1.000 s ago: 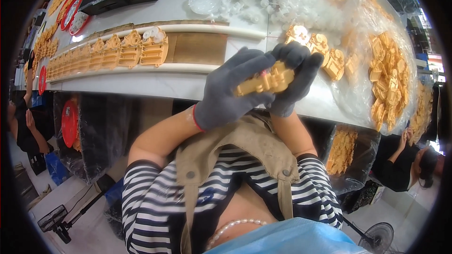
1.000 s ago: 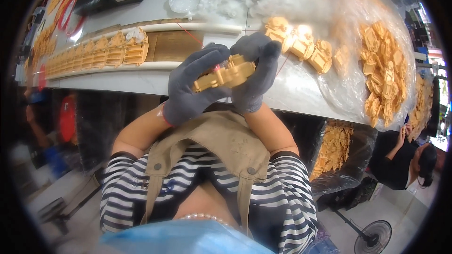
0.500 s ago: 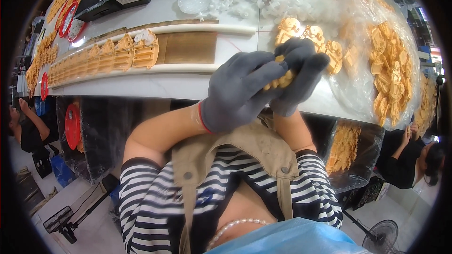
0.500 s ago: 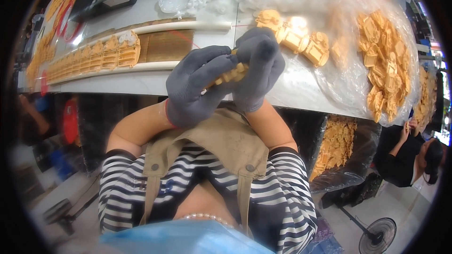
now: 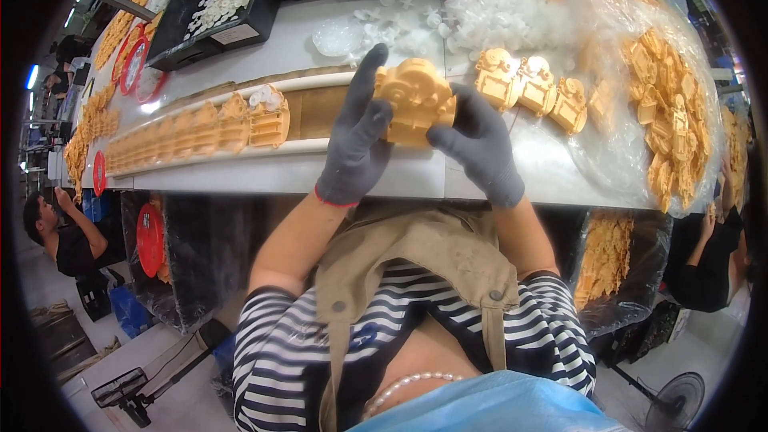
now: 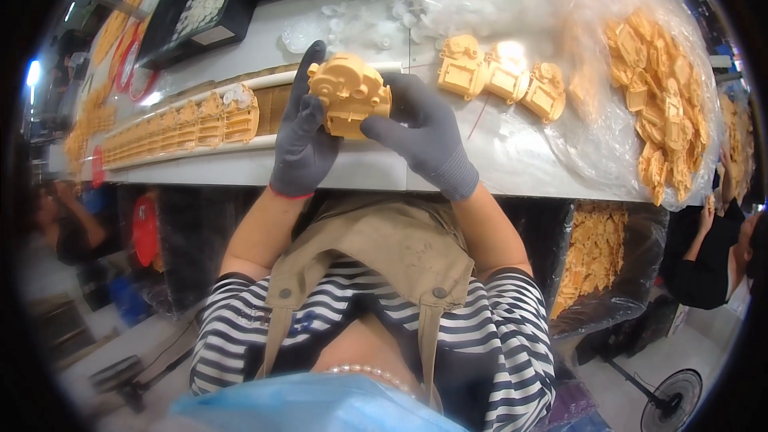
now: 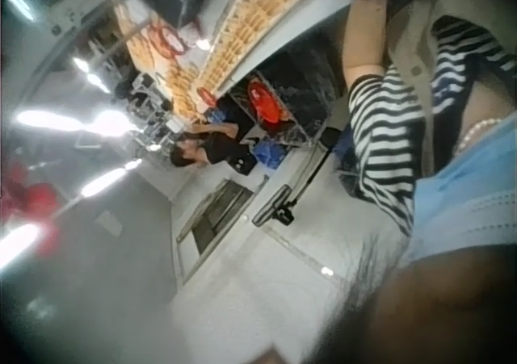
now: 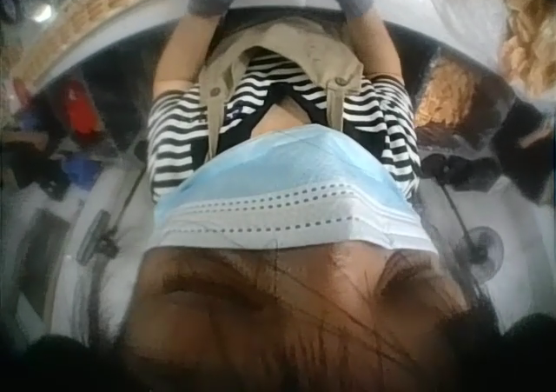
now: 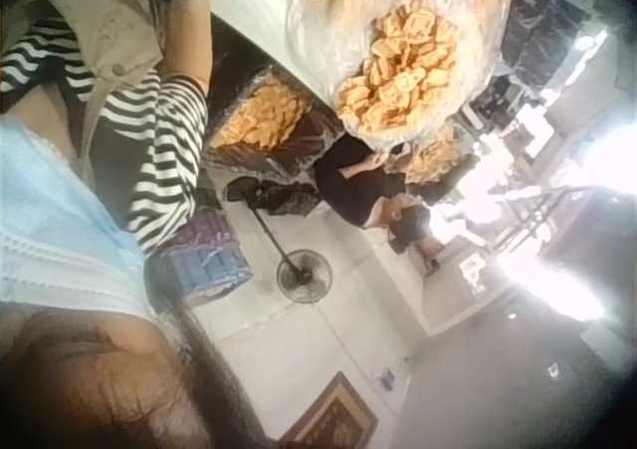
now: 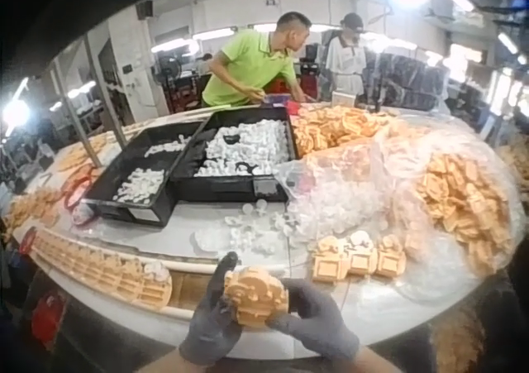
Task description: The person assembles small plastic toy components by fitting circular white plastic inserts into orange plastic housings by hand on a production line.
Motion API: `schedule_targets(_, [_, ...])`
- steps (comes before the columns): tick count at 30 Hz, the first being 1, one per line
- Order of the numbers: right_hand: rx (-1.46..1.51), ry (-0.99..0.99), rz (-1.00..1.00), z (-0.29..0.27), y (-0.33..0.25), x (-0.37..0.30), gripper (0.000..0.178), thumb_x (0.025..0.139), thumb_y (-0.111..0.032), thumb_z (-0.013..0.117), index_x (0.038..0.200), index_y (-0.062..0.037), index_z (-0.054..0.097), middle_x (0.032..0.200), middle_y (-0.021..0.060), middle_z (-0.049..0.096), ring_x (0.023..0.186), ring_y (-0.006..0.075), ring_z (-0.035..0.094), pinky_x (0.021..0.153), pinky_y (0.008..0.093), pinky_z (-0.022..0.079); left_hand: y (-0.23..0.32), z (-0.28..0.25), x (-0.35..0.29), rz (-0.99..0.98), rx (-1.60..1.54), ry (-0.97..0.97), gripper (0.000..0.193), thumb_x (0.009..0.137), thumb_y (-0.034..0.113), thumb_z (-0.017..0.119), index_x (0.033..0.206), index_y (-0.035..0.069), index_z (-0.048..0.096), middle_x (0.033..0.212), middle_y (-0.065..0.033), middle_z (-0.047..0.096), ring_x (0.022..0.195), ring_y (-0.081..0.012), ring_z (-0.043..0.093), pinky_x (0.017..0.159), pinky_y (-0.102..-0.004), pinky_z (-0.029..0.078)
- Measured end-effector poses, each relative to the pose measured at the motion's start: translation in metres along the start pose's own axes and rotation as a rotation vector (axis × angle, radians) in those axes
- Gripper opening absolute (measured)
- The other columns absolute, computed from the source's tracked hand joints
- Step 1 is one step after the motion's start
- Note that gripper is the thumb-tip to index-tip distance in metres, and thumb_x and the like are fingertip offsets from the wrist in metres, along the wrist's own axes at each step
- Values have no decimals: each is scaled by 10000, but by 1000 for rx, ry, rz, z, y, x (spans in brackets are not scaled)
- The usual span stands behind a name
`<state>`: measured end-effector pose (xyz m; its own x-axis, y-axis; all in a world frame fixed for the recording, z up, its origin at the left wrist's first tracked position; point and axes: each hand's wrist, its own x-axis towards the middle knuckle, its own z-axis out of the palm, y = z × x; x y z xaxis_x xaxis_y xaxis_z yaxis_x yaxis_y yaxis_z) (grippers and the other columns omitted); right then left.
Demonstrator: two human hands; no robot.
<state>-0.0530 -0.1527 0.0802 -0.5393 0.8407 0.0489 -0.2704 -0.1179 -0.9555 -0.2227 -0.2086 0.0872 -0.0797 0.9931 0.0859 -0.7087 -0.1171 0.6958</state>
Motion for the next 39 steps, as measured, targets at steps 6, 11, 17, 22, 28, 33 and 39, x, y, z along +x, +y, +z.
schedule_targets(6, [-575, 97, -231, -4, -14, -13, 525, 727, -123, 775, 1200, -28, 568, 1052, 109, 640, 914, 191, 640, 786, 301, 508, -8, -6, 10, 44, 412, -88, 598, 844, 20, 681, 1375, 22, 407, 1230, -83, 533, 1107, -158, 535, 934, -288, 460])
schedule_targets(11, [-491, 175, 121, -14, -1, -30, 547, 764, -209, 756, 1227, -16, 538, 1044, 157, 659, 945, 223, 655, 821, 323, 504, -32, 5, 12, -31, 511, -29, 504, 860, 55, 681, 1313, 4, 467, 1160, -68, 564, 1031, -147, 571, 889, -261, 482])
schedule_targets(17, [-278, 479, 26, -92, -4, -57, 401, 886, -273, 660, 1166, 4, 588, 1021, 92, 658, 911, 188, 636, 816, 306, 508, -63, 23, 51, -90, 755, -243, 617, 873, 201, 694, 1376, 12, 392, 1195, -66, 518, 1101, -133, 508, 935, -274, 438])
schedule_targets(22, [-42, 606, -87, -193, -29, -49, 471, 921, -357, 615, 1182, 30, 560, 1053, 106, 632, 919, 184, 622, 793, 296, 515, -100, 5, 105, -249, 600, 37, 740, 772, 252, 761, 1349, -45, 405, 1185, -158, 556, 1029, -230, 563, 869, -304, 471])
schedule_targets(28, [77, 687, 102, -200, -19, -26, 509, 899, -335, 651, 1239, 19, 514, 1089, 118, 620, 937, 204, 623, 757, 304, 530, -133, 21, 129, -235, 783, 8, 601, 734, 187, 752, 1224, -51, 498, 1029, -117, 635, 900, -187, 618, 780, -297, 500])
schedule_targets(33, [255, 603, 126, -197, -31, -24, 375, 880, -269, 670, 1128, -9, 565, 988, 99, 648, 853, 203, 660, 675, 336, 567, -141, 11, 134, -125, 949, 80, 557, 717, 127, 731, 1194, -56, 510, 1038, -119, 639, 895, -157, 628, 748, -287, 505])
schedule_targets(39, [270, 582, 196, -220, -25, -28, 446, 905, -243, 631, 1246, 18, 510, 1131, 125, 623, 1027, 228, 625, 849, 334, 536, -119, 18, 116, -332, 146, 167, 463, 779, -8, 671, 1199, -57, 483, 1071, -136, 615, 942, -227, 644, 789, -297, 550])
